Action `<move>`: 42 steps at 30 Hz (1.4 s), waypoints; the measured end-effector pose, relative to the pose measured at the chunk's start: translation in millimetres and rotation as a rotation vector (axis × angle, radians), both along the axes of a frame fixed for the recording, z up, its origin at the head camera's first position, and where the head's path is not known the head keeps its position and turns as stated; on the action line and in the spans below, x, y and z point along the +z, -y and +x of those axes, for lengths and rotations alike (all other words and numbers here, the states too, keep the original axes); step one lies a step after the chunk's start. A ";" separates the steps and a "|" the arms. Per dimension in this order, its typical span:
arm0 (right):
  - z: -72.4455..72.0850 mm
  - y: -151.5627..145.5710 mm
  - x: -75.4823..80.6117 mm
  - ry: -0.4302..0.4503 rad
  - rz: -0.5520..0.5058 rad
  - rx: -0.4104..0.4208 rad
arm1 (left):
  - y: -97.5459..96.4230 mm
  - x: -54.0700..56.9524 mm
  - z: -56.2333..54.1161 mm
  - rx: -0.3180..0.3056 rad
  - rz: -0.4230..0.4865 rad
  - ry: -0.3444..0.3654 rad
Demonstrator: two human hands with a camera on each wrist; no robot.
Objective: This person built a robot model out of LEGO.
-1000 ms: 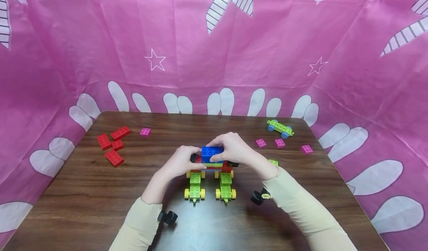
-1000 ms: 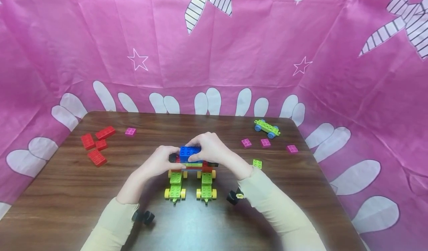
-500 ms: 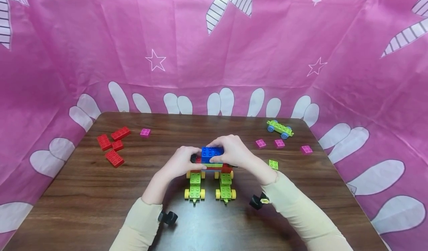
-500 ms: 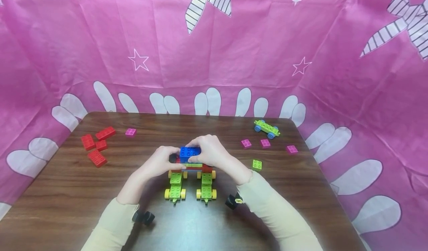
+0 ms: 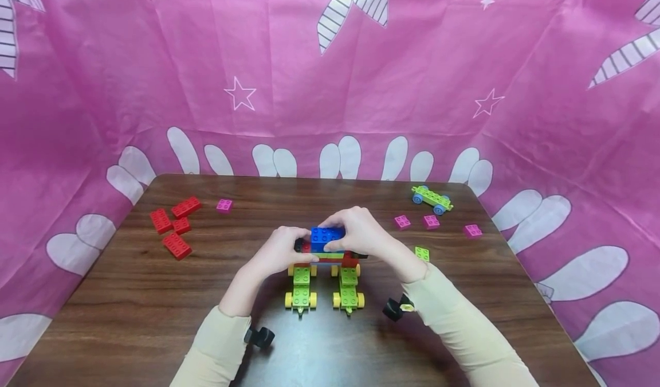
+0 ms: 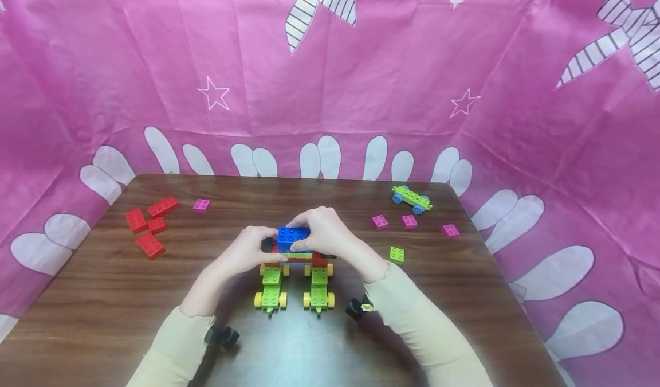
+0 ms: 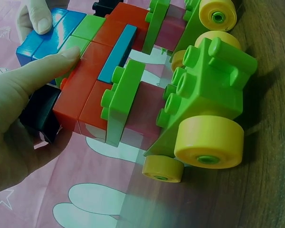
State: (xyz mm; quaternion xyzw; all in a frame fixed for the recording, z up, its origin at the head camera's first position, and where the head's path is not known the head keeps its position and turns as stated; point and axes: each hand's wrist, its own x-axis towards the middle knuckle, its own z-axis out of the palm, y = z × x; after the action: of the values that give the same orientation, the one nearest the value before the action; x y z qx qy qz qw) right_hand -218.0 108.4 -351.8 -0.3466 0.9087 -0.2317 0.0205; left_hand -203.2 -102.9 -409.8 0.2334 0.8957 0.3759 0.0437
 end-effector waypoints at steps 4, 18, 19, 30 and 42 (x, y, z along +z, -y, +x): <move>-0.8 -0.9 -1.4 0.014 -0.017 0.002 | -0.5 0.4 0.8 0.010 -0.006 -0.007; 0.9 -6.6 -7.9 0.098 -0.115 0.013 | 0.6 -1.0 -0.2 -0.006 0.022 0.005; 0.9 -7.1 -8.6 0.097 -0.121 0.011 | 0.8 -0.9 -0.3 -0.009 0.025 0.006; 2.8 -13.5 -14.7 0.144 -0.236 0.011 | 6.9 2.9 2.2 -0.005 -0.002 0.001; 3.8 -25.0 -31.3 0.227 -0.334 -0.037 | 17.2 19.4 12.8 -0.015 0.065 0.000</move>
State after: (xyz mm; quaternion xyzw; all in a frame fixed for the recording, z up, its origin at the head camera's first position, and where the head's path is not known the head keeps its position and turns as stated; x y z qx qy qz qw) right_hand -214.3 133.4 -383.1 -0.2998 0.8557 -0.4173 0.0608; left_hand -190.5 -120.2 -390.4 0.2416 0.8812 0.4045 0.0390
